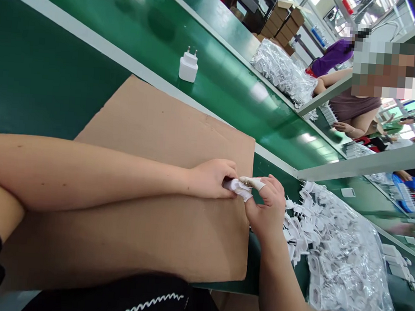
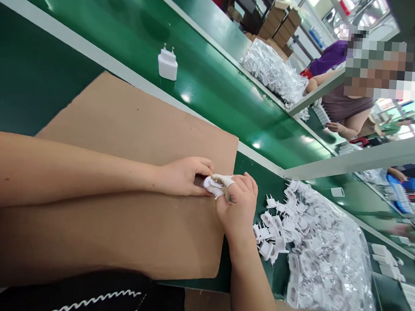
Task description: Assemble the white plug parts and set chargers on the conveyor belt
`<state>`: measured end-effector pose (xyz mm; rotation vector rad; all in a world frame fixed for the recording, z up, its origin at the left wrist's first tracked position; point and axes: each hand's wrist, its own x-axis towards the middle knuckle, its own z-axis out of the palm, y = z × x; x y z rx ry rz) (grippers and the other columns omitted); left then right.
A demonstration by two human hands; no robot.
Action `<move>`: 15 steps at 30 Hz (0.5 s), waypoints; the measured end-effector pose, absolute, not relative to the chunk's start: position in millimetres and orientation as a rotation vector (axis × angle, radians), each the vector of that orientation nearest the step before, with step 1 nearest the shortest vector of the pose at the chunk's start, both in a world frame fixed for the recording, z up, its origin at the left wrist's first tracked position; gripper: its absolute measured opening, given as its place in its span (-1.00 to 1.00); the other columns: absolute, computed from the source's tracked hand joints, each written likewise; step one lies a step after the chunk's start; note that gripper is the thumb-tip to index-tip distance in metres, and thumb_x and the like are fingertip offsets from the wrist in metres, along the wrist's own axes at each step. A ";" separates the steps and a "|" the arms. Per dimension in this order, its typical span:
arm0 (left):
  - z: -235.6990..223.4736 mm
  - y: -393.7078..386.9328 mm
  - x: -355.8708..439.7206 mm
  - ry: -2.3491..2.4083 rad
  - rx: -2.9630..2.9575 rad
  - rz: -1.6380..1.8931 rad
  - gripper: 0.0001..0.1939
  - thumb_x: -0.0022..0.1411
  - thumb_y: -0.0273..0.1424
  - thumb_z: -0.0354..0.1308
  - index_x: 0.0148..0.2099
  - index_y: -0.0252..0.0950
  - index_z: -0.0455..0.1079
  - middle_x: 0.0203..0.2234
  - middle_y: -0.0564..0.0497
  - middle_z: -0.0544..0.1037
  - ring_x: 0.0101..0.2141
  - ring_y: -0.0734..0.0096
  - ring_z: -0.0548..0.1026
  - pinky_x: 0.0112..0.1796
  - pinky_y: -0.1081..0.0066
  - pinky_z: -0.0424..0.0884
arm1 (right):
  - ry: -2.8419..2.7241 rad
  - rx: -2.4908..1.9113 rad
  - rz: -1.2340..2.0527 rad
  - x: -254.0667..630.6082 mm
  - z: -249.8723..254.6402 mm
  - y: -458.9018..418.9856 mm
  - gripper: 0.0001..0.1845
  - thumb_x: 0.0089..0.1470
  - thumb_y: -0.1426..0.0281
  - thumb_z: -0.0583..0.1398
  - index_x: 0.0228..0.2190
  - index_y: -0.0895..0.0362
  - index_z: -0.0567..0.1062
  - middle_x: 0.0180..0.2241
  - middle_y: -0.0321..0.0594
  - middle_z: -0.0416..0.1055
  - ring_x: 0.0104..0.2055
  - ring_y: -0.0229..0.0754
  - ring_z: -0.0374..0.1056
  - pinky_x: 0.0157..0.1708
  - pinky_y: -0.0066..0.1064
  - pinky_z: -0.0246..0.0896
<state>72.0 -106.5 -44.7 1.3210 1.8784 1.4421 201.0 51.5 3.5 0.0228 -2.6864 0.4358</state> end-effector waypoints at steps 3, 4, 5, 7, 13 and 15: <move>-45.3 -106.9 74.0 1.860 1.311 1.476 -0.83 0.16 -0.27 0.36 -0.29 -0.28 0.58 -0.30 0.00 0.48 -0.29 0.35 0.50 -0.18 0.35 0.44 | -2.706 -0.028 0.358 201.7 3.6 49.0 -0.75 0.07 0.50 0.21 -0.27 -0.04 0.61 -0.34 -0.29 0.55 -0.17 -0.05 0.42 0.28 0.00 0.07; -46.1 -106.8 74.2 1.847 1.296 1.494 -0.82 0.16 -0.26 0.36 -0.29 -0.28 0.58 -0.30 0.00 0.49 -0.29 0.35 0.50 -0.18 0.34 0.44 | -2.711 -0.060 0.372 201.5 2.5 48.8 -0.74 0.06 0.49 0.21 -0.26 -0.04 0.61 -0.33 -0.28 0.55 -0.17 -0.05 0.42 0.26 -0.02 0.07; -47.1 -106.4 74.2 1.834 1.276 1.509 -0.80 0.16 -0.24 0.36 -0.30 -0.28 0.58 -0.30 0.00 0.49 -0.29 0.34 0.50 -0.18 0.34 0.44 | -2.719 -0.091 0.395 200.9 1.2 49.0 -0.73 0.05 0.49 0.21 -0.24 -0.04 0.61 -0.31 -0.28 0.55 -0.16 -0.04 0.41 0.23 -0.04 0.09; -48.9 -105.0 73.6 1.826 1.243 1.524 -0.78 0.16 -0.21 0.36 -0.30 -0.28 0.58 -0.29 -0.01 0.50 -0.29 0.34 0.51 -0.19 0.34 0.45 | -2.739 -0.131 0.432 198.7 -0.7 50.5 -0.71 0.04 0.48 0.20 -0.21 -0.03 0.61 -0.28 -0.26 0.56 -0.15 -0.04 0.41 0.17 -0.06 0.11; -39.6 -99.1 78.8 2.018 1.389 1.317 -0.76 0.13 -0.23 0.39 -0.29 -0.31 0.56 -0.33 -0.04 0.49 -0.29 0.30 0.52 -0.22 0.35 0.44 | -2.709 -0.059 0.469 200.5 -6.8 55.3 -0.68 0.00 0.40 0.14 -0.20 0.00 0.59 -0.30 -0.15 0.56 -0.21 0.03 0.44 -0.05 -0.05 0.24; -36.7 -92.5 71.9 2.014 1.497 1.158 -0.72 0.11 -0.18 0.41 -0.27 -0.29 0.56 -0.33 -0.04 0.51 -0.29 0.26 0.53 -0.24 0.35 0.44 | -2.634 -0.056 0.563 200.6 -19.0 62.2 -0.65 0.04 0.27 0.16 -0.13 -0.02 0.58 -0.26 -0.10 0.57 -0.23 0.08 0.46 -0.17 -0.07 0.32</move>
